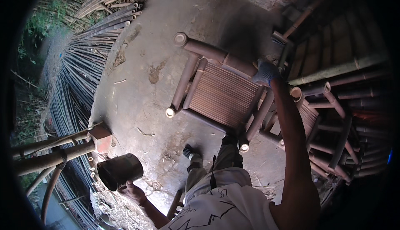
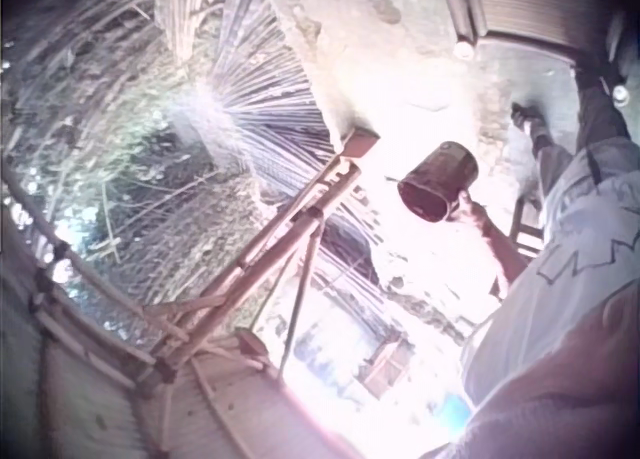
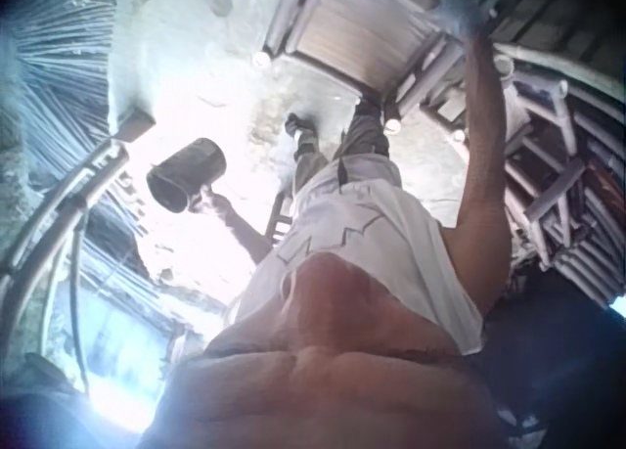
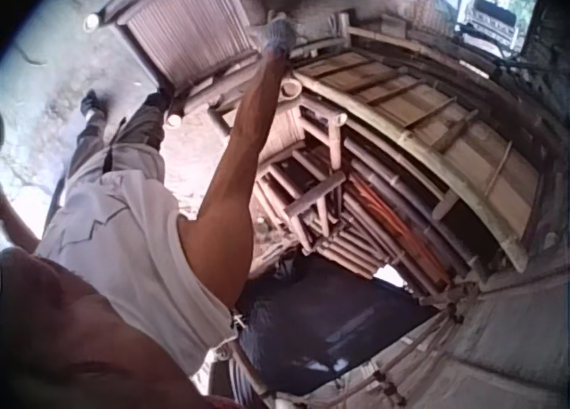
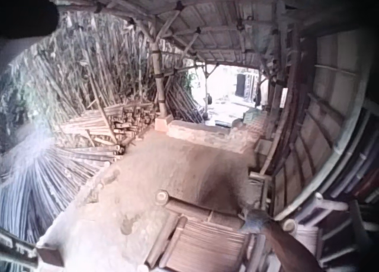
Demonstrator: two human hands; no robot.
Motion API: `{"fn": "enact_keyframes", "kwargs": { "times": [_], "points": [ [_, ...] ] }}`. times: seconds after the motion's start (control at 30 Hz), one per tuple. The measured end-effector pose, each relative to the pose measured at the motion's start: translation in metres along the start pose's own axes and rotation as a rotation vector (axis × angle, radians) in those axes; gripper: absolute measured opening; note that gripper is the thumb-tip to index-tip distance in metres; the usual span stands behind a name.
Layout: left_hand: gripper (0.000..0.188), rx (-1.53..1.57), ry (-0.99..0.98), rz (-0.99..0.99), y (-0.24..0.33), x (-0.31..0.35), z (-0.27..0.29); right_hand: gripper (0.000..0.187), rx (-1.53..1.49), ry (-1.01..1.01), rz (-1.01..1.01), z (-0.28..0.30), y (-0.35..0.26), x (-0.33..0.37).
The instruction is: The person applies a dark varnish to a bamboo chair using a brush. They dip the brush into a can held in the left hand and coat the chair's frame and seat slats. The person moves around the chair to cover different sides and eventually lifts the chair to treat the underside.
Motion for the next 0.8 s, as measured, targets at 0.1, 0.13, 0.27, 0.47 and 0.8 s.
{"fn": "enact_keyframes", "kwargs": {
  "times": [0.1,0.13,0.27,0.47,0.8],
  "points": [
    [0.089,0.046,-0.041,-0.047,-0.006,-0.036,0.015,0.083,0.060,-0.056,0.018,0.000,-0.033,0.044],
    [0.087,0.067,-0.056,-0.056,-0.009,-0.046,0.019,0.081,0.065,-0.063,0.039,0.000,-0.038,0.059],
    [0.084,0.283,-0.204,-0.111,-0.022,-0.092,0.038,0.063,-0.058,0.065,0.171,-0.010,-0.044,0.115],
    [0.089,0.305,-0.310,-0.192,-0.044,-0.146,0.070,0.032,-0.558,-0.234,-0.300,-0.028,-0.052,0.170],
    [0.091,0.231,-0.191,-0.222,-0.034,-0.166,0.065,0.023,0.575,-0.677,0.324,-0.172,-0.005,0.152]
  ]
}}
Point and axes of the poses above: each hand's wrist, its own x-axis away from the middle knuckle, its own z-axis out of the back of the hand, y = z × x, the point moved 1 cm from there along -x, towards the middle knuckle, and after that the axes turned 3 degrees about y, right-handed, at the moved point
